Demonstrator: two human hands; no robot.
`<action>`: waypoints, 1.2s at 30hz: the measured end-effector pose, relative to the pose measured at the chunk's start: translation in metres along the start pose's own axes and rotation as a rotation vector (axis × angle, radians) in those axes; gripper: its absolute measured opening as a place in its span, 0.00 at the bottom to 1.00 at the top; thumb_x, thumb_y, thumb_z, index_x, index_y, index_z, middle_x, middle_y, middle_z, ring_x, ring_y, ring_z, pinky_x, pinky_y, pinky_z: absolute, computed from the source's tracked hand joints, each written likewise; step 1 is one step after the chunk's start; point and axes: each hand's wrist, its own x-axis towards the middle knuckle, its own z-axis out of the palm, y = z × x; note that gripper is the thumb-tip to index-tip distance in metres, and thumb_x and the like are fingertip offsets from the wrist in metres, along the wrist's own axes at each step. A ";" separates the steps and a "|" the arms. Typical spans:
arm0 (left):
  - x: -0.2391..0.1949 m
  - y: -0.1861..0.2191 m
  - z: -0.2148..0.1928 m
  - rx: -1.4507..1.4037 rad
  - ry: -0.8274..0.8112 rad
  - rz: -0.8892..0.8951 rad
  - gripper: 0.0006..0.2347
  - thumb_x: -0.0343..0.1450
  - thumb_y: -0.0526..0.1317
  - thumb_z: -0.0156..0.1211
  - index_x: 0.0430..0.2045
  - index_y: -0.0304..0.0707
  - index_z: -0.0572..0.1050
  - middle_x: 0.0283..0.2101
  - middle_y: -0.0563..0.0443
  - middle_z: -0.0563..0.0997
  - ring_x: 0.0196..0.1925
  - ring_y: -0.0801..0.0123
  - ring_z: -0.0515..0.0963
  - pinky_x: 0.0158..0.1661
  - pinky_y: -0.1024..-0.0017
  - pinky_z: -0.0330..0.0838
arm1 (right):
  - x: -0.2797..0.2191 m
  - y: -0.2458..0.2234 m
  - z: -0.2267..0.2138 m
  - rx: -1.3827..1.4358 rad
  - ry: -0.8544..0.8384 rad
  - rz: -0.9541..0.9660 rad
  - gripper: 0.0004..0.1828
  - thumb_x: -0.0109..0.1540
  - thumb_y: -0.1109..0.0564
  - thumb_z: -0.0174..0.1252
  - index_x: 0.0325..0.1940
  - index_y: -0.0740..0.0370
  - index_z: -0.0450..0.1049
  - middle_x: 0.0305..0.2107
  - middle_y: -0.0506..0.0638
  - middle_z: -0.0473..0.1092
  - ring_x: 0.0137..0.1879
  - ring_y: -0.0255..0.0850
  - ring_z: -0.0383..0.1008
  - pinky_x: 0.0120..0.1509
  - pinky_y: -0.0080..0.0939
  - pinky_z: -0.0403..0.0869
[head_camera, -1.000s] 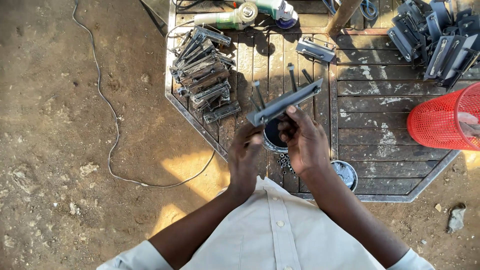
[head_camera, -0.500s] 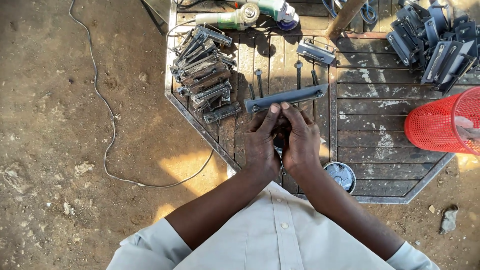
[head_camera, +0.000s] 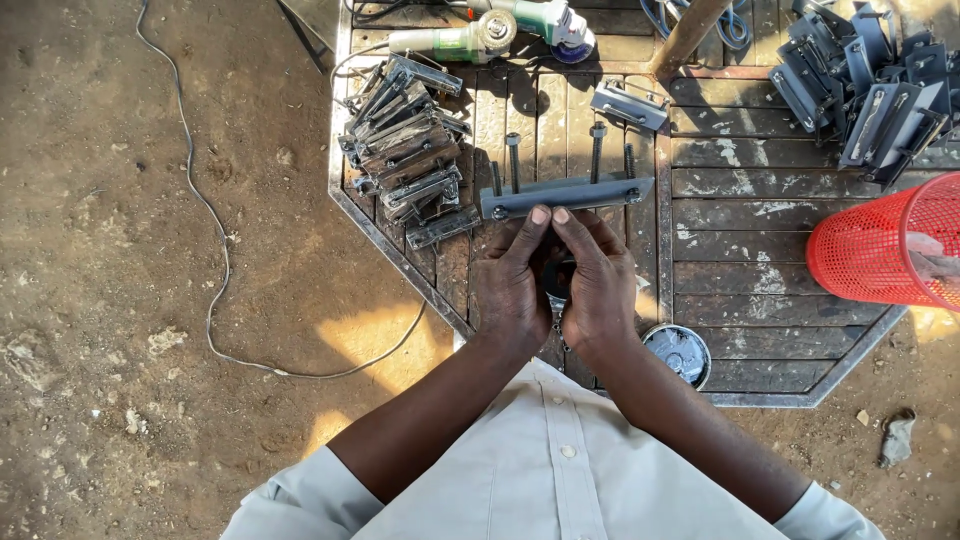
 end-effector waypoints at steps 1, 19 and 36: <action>0.001 0.000 -0.001 0.001 0.000 -0.001 0.08 0.69 0.40 0.71 0.34 0.37 0.80 0.36 0.39 0.85 0.39 0.56 0.85 0.45 0.60 0.77 | 0.001 0.002 -0.001 0.001 0.001 0.000 0.10 0.57 0.56 0.73 0.35 0.61 0.79 0.25 0.52 0.75 0.32 0.39 0.77 0.36 0.38 0.78; 0.028 -0.021 -0.065 -0.043 -0.122 -0.141 0.09 0.72 0.36 0.69 0.39 0.27 0.80 0.44 0.32 0.85 0.54 0.43 0.83 0.59 0.49 0.82 | 0.033 0.065 -0.196 -1.439 -0.219 0.213 0.22 0.61 0.33 0.59 0.49 0.44 0.85 0.40 0.56 0.81 0.52 0.63 0.78 0.54 0.63 0.75; -0.003 -0.029 -0.071 0.117 -0.099 -0.249 0.08 0.69 0.35 0.71 0.35 0.29 0.80 0.43 0.27 0.84 0.50 0.36 0.84 0.55 0.43 0.83 | 0.085 0.216 -0.287 -1.372 0.019 0.119 0.21 0.64 0.45 0.66 0.50 0.64 0.73 0.37 0.63 0.78 0.46 0.63 0.80 0.47 0.64 0.78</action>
